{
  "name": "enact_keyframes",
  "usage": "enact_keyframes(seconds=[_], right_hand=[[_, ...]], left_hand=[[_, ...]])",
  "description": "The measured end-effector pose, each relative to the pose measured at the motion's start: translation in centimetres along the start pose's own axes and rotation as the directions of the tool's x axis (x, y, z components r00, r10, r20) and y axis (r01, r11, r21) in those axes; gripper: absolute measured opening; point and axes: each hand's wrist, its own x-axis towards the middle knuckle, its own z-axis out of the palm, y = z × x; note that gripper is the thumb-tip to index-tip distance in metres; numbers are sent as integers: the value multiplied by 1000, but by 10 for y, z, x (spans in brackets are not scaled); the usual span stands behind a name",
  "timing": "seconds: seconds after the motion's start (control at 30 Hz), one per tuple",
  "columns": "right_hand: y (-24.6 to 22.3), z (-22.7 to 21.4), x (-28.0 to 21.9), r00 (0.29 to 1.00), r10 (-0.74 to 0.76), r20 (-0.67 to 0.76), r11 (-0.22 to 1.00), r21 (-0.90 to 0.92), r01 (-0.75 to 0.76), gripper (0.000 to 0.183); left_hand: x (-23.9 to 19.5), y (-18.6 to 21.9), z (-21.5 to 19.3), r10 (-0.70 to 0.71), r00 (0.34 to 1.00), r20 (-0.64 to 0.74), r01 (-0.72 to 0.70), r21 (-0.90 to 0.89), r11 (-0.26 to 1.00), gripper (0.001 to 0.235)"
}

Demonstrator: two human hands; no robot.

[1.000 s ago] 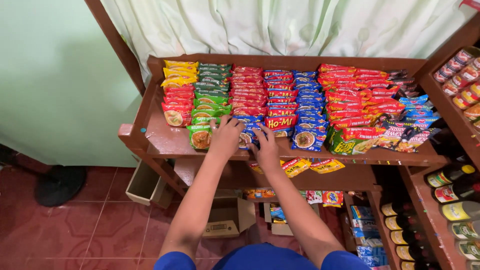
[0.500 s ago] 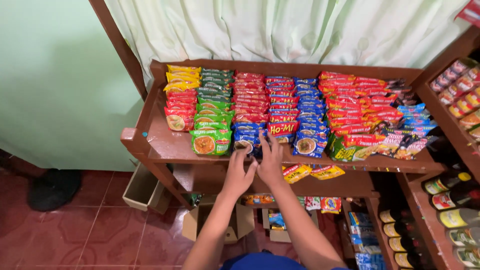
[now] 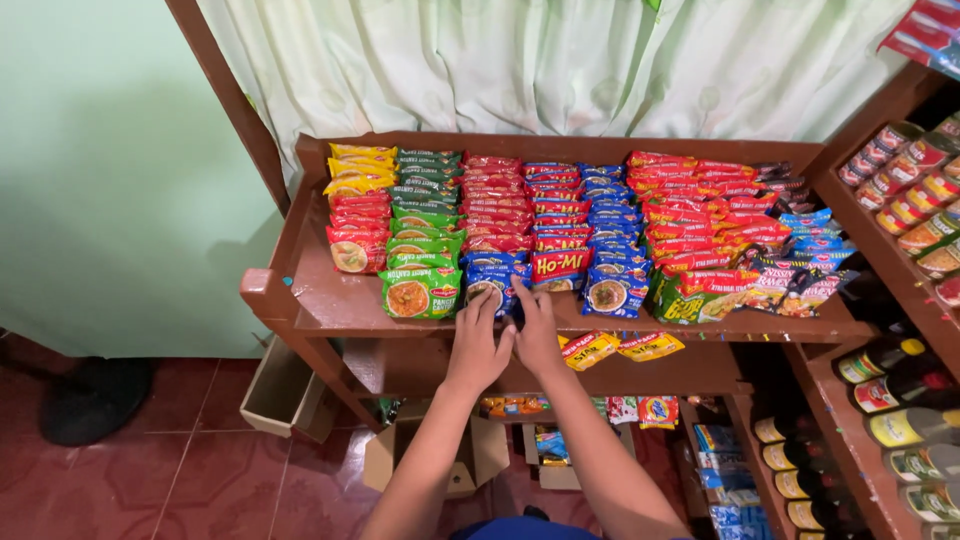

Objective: Organizing and stocking canned goods, noodles, and condiments on grocery store shelves.

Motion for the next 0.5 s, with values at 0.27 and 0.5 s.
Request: enact_keyframes(seconds=[0.27, 0.5], right_hand=[[-1, 1, -4, 1000, 15, 0, 1000, -20, -15, 90], [-24, -5, -19, 998, 16, -69, 995, -99, -23, 89]], left_hand=[[-4, 6, -12, -27, 999, 23, 29, -130, 991, 60], [-14, 11, -21, -21, 999, 25, 26, -211, 977, 60]])
